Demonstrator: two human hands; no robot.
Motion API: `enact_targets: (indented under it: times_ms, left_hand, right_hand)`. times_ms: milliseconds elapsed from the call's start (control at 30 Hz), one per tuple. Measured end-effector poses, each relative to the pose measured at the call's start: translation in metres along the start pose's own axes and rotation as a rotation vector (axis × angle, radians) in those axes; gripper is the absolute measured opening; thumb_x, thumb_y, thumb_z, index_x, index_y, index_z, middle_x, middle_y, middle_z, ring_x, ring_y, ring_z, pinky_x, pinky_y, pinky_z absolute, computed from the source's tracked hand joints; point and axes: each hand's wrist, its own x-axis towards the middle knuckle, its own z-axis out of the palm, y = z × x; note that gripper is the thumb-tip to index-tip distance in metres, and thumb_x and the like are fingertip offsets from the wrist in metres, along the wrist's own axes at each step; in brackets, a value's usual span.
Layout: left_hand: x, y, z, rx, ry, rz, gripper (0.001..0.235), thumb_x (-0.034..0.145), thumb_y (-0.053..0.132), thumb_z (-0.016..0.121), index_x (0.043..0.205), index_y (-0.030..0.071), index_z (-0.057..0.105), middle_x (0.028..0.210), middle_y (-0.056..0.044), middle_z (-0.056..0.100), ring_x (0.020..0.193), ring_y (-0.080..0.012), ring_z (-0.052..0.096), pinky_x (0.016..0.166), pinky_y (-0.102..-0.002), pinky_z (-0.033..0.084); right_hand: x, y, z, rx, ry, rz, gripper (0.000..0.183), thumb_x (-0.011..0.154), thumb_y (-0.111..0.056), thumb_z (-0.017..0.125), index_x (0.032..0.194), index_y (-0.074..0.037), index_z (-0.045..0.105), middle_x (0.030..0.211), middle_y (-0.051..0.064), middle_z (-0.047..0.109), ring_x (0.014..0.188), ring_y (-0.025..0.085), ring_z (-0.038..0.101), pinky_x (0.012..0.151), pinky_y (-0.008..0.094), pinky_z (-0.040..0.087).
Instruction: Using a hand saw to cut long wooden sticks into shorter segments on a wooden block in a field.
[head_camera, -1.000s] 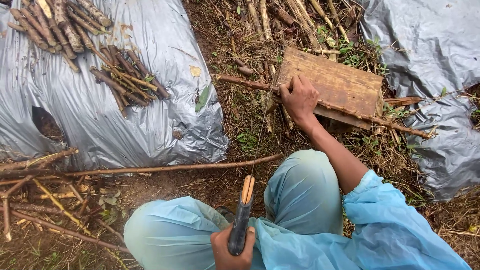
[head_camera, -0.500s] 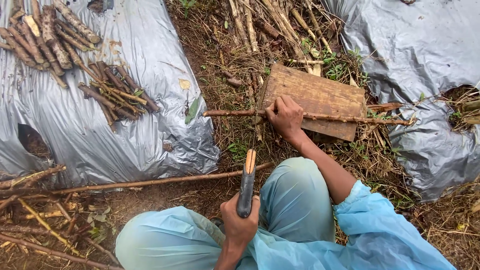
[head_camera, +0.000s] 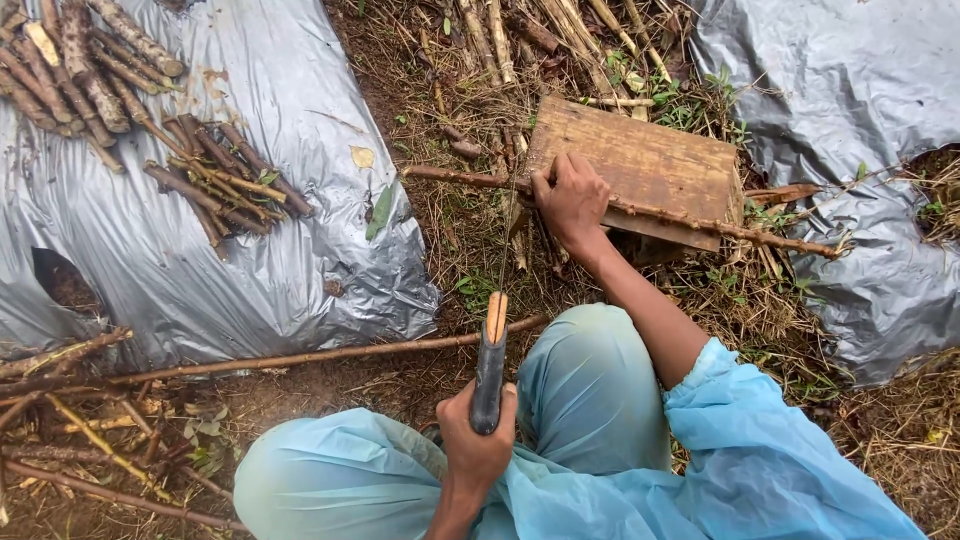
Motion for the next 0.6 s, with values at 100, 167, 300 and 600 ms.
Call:
enact_targets:
  times_ms: [100, 167, 300, 600]
  left_hand:
    - [-0.036, 0.001, -0.014, 0.121, 0.084, 0.065, 0.034, 0.085, 0.019, 0.074, 0.059, 0.014, 0.052, 0.048, 0.002, 0.046, 0.037, -0.013, 0.042, 0.037, -0.033, 0.038]
    - [-0.055, -0.008, -0.022, 0.131, 0.144, 0.051, 0.034, 0.081, 0.023, 0.075, 0.057, 0.013, 0.053, 0.045, 0.002, 0.046, 0.035, -0.0132, 0.046, 0.039, -0.033, 0.043]
    - [-0.019, 0.003, -0.01, 0.099, 0.139, 0.12, 0.031, 0.085, 0.017, 0.073, 0.06, 0.013, 0.054, 0.048, 0.003, 0.049, 0.038, -0.0114, 0.045, 0.037, -0.031, 0.039]
    - [0.005, -0.005, 0.006, -0.024, 0.029, 0.045, 0.027, 0.09, 0.017, 0.067, 0.066, 0.015, 0.057, 0.053, 0.003, 0.052, 0.039, -0.0121, 0.049, 0.035, -0.031, 0.048]
  right_hand:
    - [-0.006, 0.002, 0.0, -0.021, 0.069, -0.08, 0.027, 0.098, -0.03, 0.059, 0.075, -0.02, 0.049, 0.066, -0.006, 0.049, 0.056, 0.007, 0.04, 0.043, 0.024, 0.028]
    - [-0.008, 0.001, 0.0, -0.006, 0.075, -0.102, 0.025, 0.097, -0.027, 0.06, 0.076, -0.019, 0.048, 0.068, -0.005, 0.05, 0.058, 0.008, 0.041, 0.045, 0.024, 0.029]
    - [-0.015, 0.004, 0.0, 0.0, 0.141, -0.177, 0.023, 0.097, -0.022, 0.058, 0.077, -0.019, 0.047, 0.069, -0.006, 0.047, 0.058, 0.007, 0.038, 0.045, 0.024, 0.028]
    - [-0.009, 0.006, 0.003, -0.002, 0.089, -0.119, 0.025, 0.097, -0.027, 0.058, 0.075, -0.02, 0.047, 0.067, -0.006, 0.048, 0.055, 0.007, 0.04, 0.042, 0.024, 0.03]
